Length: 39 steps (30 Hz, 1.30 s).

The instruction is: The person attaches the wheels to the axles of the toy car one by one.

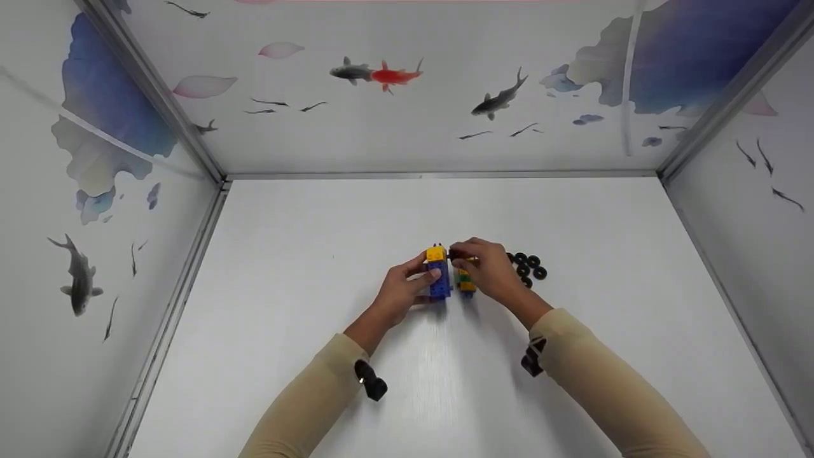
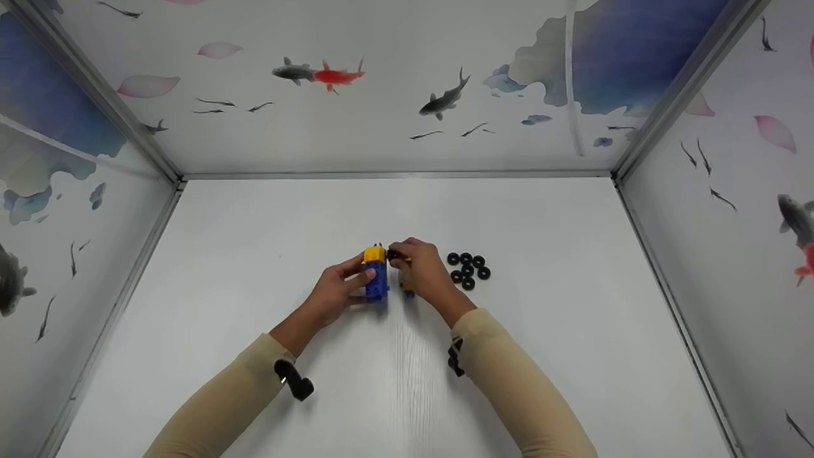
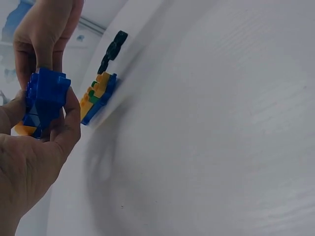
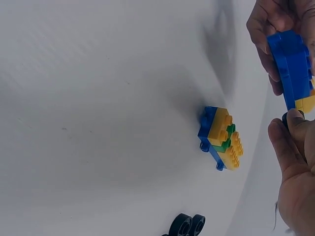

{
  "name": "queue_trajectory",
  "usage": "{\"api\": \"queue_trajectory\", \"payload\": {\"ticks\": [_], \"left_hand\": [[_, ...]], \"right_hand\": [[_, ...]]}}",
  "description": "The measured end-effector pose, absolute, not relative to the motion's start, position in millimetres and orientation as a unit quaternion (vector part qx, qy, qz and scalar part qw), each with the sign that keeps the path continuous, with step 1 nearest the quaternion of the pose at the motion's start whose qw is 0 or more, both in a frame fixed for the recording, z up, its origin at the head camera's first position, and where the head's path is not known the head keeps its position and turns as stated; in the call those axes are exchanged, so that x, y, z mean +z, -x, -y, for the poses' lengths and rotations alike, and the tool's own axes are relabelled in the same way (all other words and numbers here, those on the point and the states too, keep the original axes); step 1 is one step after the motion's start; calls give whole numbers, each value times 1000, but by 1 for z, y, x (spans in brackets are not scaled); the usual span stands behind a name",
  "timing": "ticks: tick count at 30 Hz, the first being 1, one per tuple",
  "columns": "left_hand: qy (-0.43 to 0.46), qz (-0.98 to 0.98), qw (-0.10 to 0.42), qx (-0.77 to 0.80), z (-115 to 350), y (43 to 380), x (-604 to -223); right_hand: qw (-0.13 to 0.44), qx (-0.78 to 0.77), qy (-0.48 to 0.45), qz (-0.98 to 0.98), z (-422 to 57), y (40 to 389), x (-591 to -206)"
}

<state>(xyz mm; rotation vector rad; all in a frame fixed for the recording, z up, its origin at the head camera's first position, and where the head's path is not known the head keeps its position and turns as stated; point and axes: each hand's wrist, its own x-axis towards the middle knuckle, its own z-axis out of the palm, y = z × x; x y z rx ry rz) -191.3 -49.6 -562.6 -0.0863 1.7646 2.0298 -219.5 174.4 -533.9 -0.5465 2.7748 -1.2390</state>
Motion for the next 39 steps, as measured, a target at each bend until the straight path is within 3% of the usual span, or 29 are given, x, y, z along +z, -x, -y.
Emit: {"api": "queue_trajectory", "payload": {"ticks": [19, 39], "left_hand": [[16, -639, 236, 732, 51, 191, -560], [14, -638, 244, 730, 54, 192, -556]], "right_hand": [[0, -392, 183, -901, -175, 218, -532], [20, -412, 166, -896, -171, 218, -529]]}}
